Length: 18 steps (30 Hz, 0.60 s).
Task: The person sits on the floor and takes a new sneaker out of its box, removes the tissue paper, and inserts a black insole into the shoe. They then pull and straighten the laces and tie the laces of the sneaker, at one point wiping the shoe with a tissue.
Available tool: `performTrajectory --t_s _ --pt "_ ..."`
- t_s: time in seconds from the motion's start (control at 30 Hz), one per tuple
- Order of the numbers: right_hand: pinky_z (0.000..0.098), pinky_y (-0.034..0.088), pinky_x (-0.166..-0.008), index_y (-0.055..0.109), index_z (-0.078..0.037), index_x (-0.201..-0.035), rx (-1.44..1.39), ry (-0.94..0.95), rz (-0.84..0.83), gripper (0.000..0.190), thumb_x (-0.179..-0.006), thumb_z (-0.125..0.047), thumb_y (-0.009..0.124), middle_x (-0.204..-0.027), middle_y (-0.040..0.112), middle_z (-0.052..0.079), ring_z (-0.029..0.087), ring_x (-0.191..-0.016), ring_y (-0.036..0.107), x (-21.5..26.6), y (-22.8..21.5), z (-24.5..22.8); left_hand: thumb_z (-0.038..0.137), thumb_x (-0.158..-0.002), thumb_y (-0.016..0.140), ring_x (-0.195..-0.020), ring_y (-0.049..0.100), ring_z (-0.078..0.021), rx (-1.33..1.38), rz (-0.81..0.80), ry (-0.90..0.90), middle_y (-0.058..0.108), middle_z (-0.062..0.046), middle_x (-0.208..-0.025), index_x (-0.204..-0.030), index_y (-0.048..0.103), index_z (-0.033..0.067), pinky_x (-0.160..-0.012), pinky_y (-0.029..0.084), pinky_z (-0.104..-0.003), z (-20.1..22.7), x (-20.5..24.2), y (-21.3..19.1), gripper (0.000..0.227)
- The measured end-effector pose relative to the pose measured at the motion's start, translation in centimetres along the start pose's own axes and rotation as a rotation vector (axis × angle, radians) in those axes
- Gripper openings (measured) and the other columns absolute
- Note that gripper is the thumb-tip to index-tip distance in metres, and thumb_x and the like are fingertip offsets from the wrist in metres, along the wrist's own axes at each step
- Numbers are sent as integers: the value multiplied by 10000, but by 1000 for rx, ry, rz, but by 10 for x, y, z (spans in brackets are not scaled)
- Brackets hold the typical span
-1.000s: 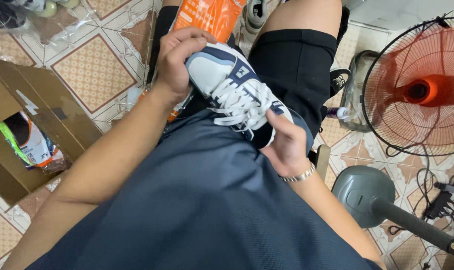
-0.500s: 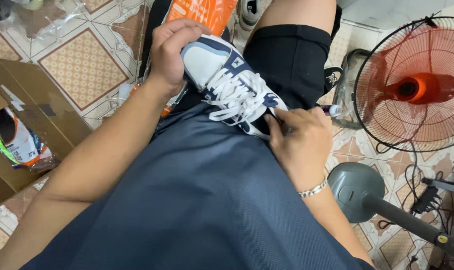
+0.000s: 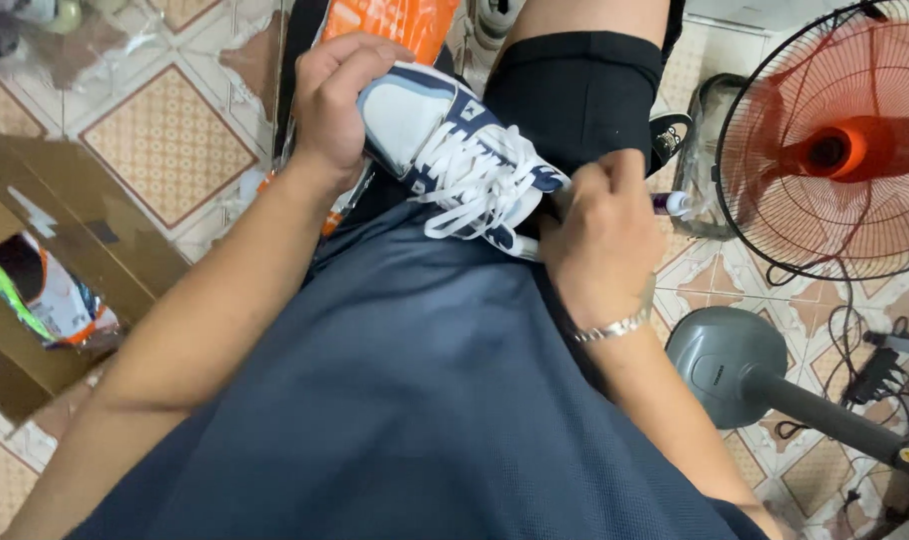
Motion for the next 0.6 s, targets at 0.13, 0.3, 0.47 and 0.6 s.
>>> performTrajectory --t_s 0.13,0.3,0.47,0.6 --pt "517 506 -687 600 -28 -914 -22 173 -155 433 -656 -166 920 -1075 586 171 408 -827 623 -21 -3 20 144 -935 594 -852 679 -137 62 18 -48 742 -82 -917 -981 744 -58 -811 531 -249 -9 1 -3 256" --pt "484 561 -732 752 -114 -985 69 -22 -372 383 -607 -62 791 -962 709 187 408 -876 690 -41 52 29 117 -931 579 -833 684 -143 21 -17 -28 746 -92 -918 -991 736 -65 -794 546 -260 -6 -2 3 248" --pt "466 580 -752 777 -115 -982 -85 127 -646 293 -694 -162 801 -830 729 223 397 -797 725 -57 40 25 109 -938 576 -831 680 -148 76 -4 -54 742 -95 -917 -997 735 -71 -801 543 -260 -7 -1 -2 247" --pt "477 580 -769 817 -107 -916 -65 -80 -459 257 -670 -71 754 -830 716 244 419 -797 706 -49 64 43 109 -955 585 -842 670 -146 58 -9 -42 731 -92 -924 -1014 734 -72 -812 534 -258 -15 -2 -5 241"
Point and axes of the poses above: each hand's wrist, its own x-axis away from the middle knuckle, its own y-axis out of the palm, z = x × y, the point moved 8 cm from there along -x, towards the middle knuckle
